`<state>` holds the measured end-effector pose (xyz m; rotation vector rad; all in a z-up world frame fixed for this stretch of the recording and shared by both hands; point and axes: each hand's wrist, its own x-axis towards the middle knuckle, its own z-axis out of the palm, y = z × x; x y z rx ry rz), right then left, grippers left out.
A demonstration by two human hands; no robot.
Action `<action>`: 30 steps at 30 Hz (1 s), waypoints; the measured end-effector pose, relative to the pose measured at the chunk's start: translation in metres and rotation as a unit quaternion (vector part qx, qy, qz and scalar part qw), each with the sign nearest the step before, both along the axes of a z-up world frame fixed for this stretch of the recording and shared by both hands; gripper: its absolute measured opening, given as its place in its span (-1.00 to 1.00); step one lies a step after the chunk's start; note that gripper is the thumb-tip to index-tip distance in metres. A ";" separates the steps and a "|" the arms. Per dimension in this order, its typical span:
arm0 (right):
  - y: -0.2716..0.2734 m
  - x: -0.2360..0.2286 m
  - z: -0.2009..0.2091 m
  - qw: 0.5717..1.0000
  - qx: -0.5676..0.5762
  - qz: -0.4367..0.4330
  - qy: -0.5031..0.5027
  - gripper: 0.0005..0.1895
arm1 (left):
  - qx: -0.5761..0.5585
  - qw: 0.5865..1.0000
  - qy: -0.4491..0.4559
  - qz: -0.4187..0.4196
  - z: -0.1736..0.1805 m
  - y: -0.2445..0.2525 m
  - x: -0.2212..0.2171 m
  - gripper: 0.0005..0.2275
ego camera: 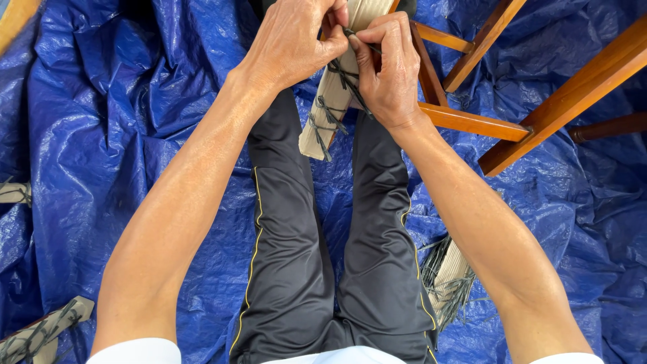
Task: Tying and weaving material onto wooden furniture components and wrapping a leg with protective material while sitting on a workspace tarp.
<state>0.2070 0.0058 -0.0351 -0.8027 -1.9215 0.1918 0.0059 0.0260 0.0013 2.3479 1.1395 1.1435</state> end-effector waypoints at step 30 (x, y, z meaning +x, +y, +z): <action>-0.260 0.021 -0.129 0.882 -0.335 -0.201 0.263 -0.96 | -0.184 0.938 -0.141 0.257 -0.177 -0.241 0.043 -0.80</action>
